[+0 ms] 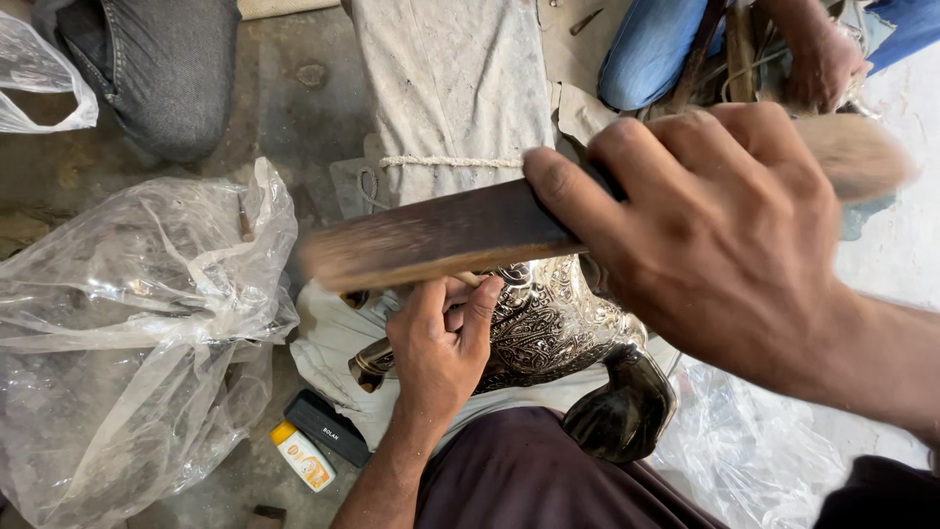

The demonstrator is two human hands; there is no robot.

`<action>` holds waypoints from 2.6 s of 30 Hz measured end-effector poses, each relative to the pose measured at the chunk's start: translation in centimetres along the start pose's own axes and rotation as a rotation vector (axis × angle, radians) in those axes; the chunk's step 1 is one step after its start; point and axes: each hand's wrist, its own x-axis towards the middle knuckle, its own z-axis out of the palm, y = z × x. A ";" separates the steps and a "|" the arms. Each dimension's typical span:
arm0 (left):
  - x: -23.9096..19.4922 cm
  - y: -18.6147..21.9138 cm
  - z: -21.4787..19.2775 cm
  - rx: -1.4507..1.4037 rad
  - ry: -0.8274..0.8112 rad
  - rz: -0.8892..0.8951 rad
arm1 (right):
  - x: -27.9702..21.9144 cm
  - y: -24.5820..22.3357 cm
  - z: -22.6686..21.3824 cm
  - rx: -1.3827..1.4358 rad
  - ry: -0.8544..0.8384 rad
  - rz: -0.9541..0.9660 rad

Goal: The person uses a small metal chisel and a wooden mallet to engrave intricate patterns into a silver-colored metal object shaped like an elephant. The workpiece rests on the person's lap while they repeatedly strike the chisel to create detailed designs.

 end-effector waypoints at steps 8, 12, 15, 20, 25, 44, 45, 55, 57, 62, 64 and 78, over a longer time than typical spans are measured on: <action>0.1 0.0 -0.1 -0.003 -0.014 -0.044 | 2.1 -0.4 -1.6 0.014 -0.048 0.052; 0.1 -0.1 0.1 -0.084 -0.011 -0.046 | 1.1 -0.4 -1.1 0.010 -0.105 0.074; 0.1 -0.6 0.2 -0.092 -0.007 0.018 | 0.2 -0.6 -0.2 0.126 -0.010 0.079; -0.2 -0.8 0.0 -0.006 -0.021 0.006 | -0.9 -0.7 0.1 -0.006 -0.006 0.060; 0.1 -0.1 0.1 -0.097 -0.035 -0.086 | -2.1 -0.5 0.0 -0.034 -0.100 0.068; -2.0 -0.5 1.4 -0.063 -0.003 0.172 | -7.3 3.1 0.8 0.118 -0.012 0.349; -2.1 -0.5 1.7 -0.047 0.009 0.212 | -7.2 3.1 0.8 0.117 -0.005 0.349; -2.9 -1.6 2.5 0.171 0.039 0.250 | -4.9 1.8 0.8 0.699 -0.144 0.288; -2.9 -1.6 2.3 0.198 0.024 0.234 | -4.3 1.8 0.5 0.232 -0.254 0.173; -2.6 -1.5 2.1 0.217 0.012 0.263 | -3.9 1.7 0.6 0.257 -0.182 0.211; -2.5 -1.4 2.0 0.211 -0.008 0.241 | -4.2 1.6 1.0 0.040 -0.236 0.171; -2.1 -1.8 1.8 0.164 -0.059 0.315 | -4.7 1.3 2.4 0.681 -0.150 0.339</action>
